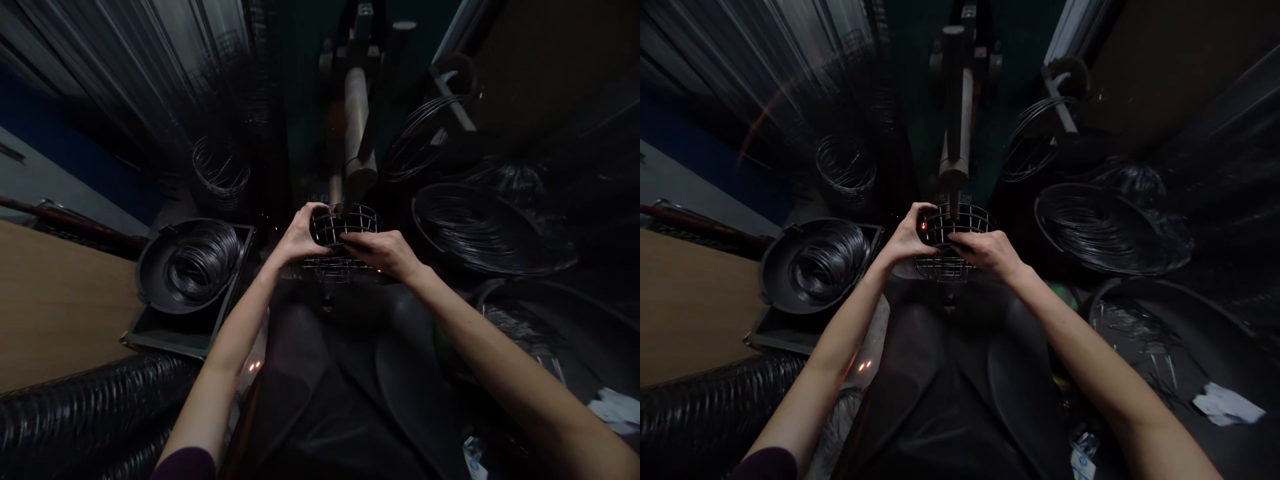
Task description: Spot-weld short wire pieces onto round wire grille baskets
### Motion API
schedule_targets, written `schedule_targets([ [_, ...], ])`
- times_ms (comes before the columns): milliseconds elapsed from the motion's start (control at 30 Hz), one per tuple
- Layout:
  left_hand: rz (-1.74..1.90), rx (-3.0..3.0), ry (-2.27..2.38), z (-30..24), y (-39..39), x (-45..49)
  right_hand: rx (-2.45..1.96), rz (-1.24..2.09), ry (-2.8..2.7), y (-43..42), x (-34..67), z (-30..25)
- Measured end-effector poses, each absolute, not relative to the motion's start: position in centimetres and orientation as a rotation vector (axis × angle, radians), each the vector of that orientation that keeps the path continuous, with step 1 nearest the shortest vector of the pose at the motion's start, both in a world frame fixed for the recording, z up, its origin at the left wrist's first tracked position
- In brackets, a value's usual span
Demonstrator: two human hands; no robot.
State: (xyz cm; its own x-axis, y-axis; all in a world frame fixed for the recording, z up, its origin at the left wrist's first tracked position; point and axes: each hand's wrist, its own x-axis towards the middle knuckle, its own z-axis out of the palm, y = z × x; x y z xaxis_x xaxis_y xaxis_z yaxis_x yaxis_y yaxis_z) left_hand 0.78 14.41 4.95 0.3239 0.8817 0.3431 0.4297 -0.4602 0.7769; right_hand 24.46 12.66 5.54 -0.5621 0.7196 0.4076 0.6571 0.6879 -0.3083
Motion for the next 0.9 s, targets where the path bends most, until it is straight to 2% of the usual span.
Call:
schedule_targets([
  [267, 1.114, 2.008, 1.078, 4.4, 17.0, 0.8, -1.068, 0.107, -2.318, 13.6, 24.5, 5.5],
  [467, 1.096, 1.981, 1.109, 4.7, 18.1, 0.9, -1.334, 0.058, -1.967, 13.4, 25.1, 5.0],
  [667, 1.14, 1.98, 1.064, 4.8, 20.5, 1.0, -1.404, 0.104, -1.919, 16.0, 24.2, 5.2],
  [900, 1.126, 1.888, 1.183, 0.3, 17.8, -1.7, -1.452, 0.281, -1.916, 8.3, 29.0, 7.5],
])
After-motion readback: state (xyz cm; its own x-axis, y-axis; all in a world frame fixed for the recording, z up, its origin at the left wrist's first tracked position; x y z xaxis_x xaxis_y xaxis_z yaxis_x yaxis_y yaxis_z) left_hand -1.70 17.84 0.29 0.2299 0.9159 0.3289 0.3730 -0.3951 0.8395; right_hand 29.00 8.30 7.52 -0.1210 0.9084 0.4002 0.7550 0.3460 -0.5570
